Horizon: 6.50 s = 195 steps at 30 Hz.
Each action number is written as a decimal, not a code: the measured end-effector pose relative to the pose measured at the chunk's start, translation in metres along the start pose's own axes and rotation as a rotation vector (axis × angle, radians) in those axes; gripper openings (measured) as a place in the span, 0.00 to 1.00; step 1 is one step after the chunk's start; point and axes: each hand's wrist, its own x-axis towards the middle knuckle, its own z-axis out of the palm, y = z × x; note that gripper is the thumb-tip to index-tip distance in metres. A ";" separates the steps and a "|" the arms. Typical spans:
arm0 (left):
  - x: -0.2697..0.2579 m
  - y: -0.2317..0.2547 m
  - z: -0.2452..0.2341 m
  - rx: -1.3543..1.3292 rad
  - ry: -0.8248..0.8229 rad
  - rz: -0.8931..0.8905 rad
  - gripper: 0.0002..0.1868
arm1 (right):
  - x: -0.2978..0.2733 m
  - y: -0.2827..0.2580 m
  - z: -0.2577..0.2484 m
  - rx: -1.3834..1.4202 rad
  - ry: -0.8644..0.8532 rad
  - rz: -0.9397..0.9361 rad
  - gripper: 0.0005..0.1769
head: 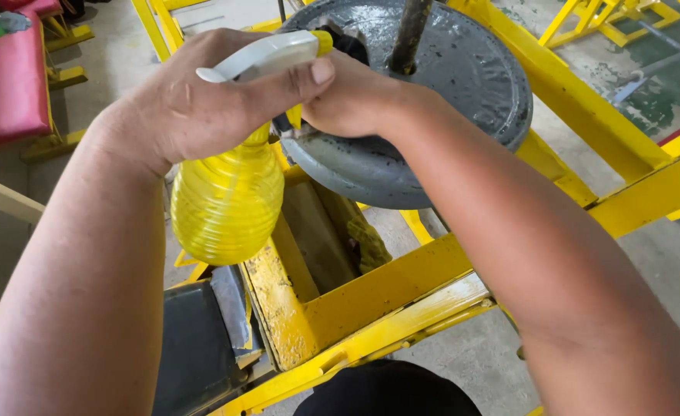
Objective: Cleaning and wiping down a yellow leg press machine and weight plates in a gym.
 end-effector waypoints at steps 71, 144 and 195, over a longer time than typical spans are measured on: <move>-0.013 -0.010 0.007 -0.001 0.082 -0.120 0.32 | 0.049 0.024 0.007 -0.504 -0.013 -0.335 0.40; 0.018 0.008 0.036 -0.027 -0.066 -0.126 0.37 | -0.163 0.069 -0.071 -0.288 -0.151 -0.317 0.42; 0.010 -0.054 0.000 -0.226 0.237 -0.021 0.43 | 0.103 -0.023 0.102 -1.016 0.298 0.358 0.39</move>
